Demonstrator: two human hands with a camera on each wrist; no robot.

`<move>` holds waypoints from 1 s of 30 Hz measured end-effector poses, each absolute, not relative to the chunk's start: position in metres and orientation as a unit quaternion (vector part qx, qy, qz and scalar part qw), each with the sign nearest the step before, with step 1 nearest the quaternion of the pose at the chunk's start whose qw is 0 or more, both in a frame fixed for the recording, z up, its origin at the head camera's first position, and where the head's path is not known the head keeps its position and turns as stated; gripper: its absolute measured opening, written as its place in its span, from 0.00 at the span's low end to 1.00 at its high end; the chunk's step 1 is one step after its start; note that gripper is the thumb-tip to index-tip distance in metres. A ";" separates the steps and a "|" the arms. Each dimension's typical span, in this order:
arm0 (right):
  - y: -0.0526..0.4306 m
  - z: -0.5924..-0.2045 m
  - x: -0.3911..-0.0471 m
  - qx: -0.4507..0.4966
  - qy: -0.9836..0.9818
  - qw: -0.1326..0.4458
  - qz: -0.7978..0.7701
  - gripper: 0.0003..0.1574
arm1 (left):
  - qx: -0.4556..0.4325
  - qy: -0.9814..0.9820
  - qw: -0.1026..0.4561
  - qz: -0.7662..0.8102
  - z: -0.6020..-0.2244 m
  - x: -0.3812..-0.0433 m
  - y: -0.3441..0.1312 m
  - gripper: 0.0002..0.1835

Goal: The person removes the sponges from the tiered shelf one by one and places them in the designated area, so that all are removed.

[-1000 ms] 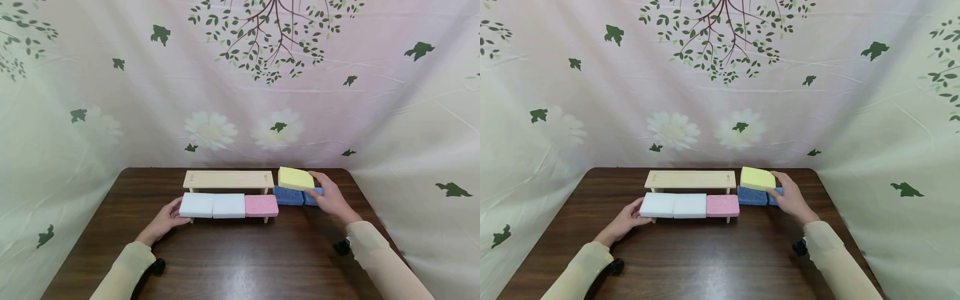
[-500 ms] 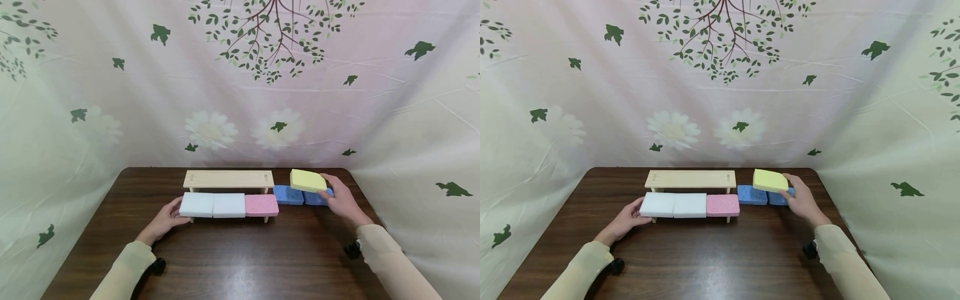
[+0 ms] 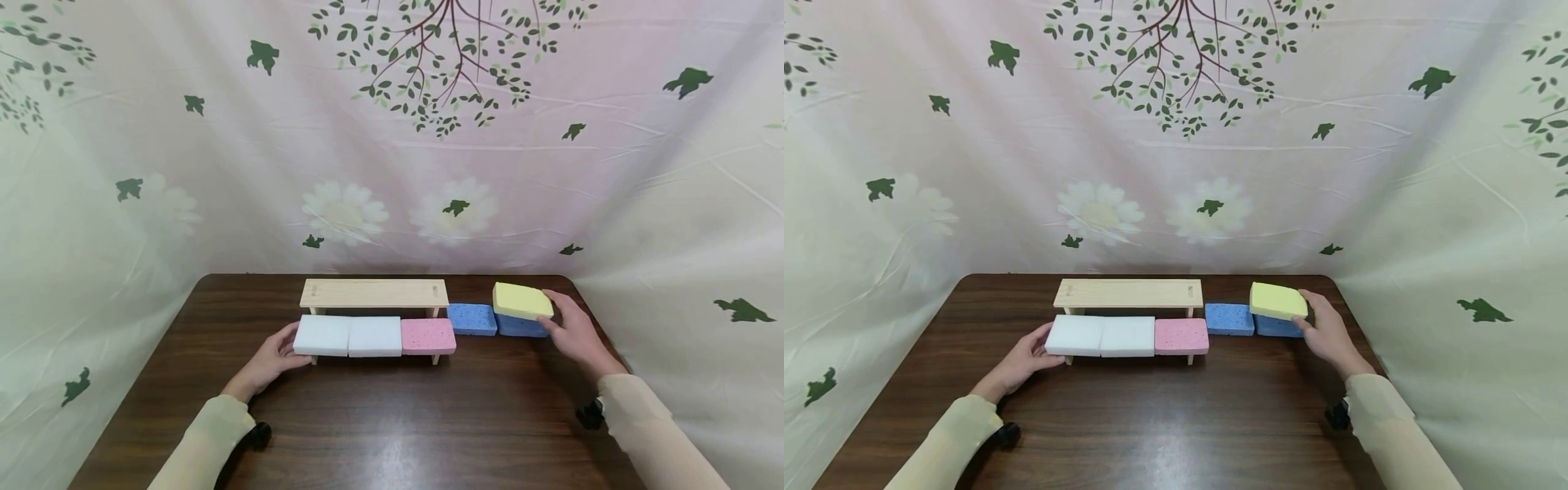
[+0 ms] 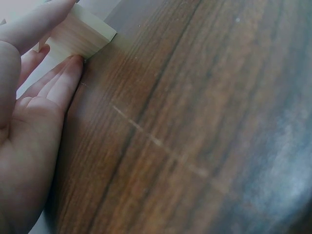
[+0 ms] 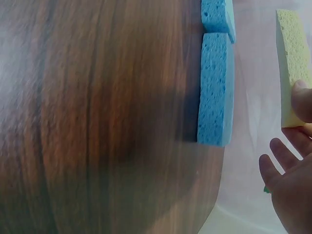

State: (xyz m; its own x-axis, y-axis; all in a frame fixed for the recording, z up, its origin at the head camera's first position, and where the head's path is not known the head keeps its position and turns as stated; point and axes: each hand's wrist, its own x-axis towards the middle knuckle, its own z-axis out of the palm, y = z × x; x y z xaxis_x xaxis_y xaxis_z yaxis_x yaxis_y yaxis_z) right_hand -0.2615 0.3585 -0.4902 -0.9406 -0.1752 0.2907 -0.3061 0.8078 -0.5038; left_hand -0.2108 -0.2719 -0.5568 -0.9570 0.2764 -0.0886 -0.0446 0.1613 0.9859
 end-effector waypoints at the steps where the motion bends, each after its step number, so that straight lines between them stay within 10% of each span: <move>1: 0.360 -0.490 -0.261 0.125 -0.944 0.114 0.284 0.39 | 0.076 0.751 0.125 0.644 -0.557 -0.211 -0.272 0.52; 30: 0.368 -0.501 -0.242 0.130 -0.946 0.093 0.283 0.38 | 0.087 0.742 0.127 0.653 -0.559 -0.212 -0.274 0.52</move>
